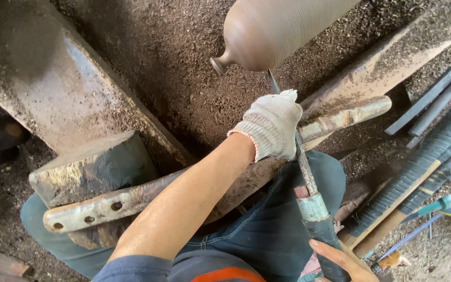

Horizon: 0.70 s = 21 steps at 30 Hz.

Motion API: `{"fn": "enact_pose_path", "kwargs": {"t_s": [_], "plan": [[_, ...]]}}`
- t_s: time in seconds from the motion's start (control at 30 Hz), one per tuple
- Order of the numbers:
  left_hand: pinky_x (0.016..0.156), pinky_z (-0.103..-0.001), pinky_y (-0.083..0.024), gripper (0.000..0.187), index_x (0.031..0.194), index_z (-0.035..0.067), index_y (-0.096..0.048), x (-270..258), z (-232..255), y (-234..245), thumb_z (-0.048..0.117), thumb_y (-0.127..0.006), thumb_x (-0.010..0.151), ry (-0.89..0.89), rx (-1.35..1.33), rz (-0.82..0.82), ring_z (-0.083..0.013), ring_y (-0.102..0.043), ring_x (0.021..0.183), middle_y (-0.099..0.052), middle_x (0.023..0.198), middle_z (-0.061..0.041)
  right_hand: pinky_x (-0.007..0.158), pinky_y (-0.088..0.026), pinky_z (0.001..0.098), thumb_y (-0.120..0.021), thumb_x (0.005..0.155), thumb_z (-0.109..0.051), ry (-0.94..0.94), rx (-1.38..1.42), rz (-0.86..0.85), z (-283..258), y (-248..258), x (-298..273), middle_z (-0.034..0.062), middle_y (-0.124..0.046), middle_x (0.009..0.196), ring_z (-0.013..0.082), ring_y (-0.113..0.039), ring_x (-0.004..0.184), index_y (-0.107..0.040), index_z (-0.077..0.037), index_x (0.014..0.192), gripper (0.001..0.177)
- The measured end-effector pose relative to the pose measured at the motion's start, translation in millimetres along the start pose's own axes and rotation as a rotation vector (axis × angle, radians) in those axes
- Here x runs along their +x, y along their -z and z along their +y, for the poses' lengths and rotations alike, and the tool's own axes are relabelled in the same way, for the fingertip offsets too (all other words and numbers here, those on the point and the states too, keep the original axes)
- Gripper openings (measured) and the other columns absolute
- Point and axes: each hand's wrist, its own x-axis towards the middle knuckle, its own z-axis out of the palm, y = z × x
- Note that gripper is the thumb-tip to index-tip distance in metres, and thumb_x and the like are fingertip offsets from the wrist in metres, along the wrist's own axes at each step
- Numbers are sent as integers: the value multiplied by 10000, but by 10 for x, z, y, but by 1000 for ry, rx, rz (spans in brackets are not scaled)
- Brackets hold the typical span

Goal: The person turns a wooden vessel on a spinning lathe, holding a chisel against the rotating wood to shape its surface. They steady the tool on a wooden rest with one gloved hand while guiding the handle with the other, occasionally repositioning the workpiece and resuming cutting.

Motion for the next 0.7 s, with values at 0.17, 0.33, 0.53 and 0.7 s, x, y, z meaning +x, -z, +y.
{"fn": "enact_pose_path", "kwargs": {"t_s": [0.17,0.33,0.53,0.7], "plan": [[860,-418,-570,424,917,54,-738,-7,-25,-10,308,-860,599,-30,-13,43,-352,-676,992,-600,1112,-185,1109,-440,522,-875,732,-63,-50,16,69,83,-152,-28,268,-536,1478,380,-508,1410,-638,-127,1354,668],[852,-407,-579,383,893,51,-743,-47,4,45,298,-849,620,7,-40,2,-339,-690,967,-604,1098,-175,1069,-544,463,-847,761,-99,-263,21,5,232,46,-136,160,-643,1365,295,-661,1270,-653,-151,1391,661],[858,-418,-581,343,866,67,-769,-53,11,-79,304,-844,630,93,-82,101,-365,-693,982,-620,1107,-195,1201,-328,519,-682,960,-244,126,68,-357,908,684,-45,245,-493,1508,387,-467,1470,-480,51,1488,638],[840,-415,-592,435,914,69,-760,-46,69,-49,358,-861,606,157,-36,34,-351,-703,963,-627,1101,-184,1198,-342,533,-699,975,-256,190,90,-403,1383,957,-24,254,-524,1521,395,-498,1461,-508,42,1484,620]]}}
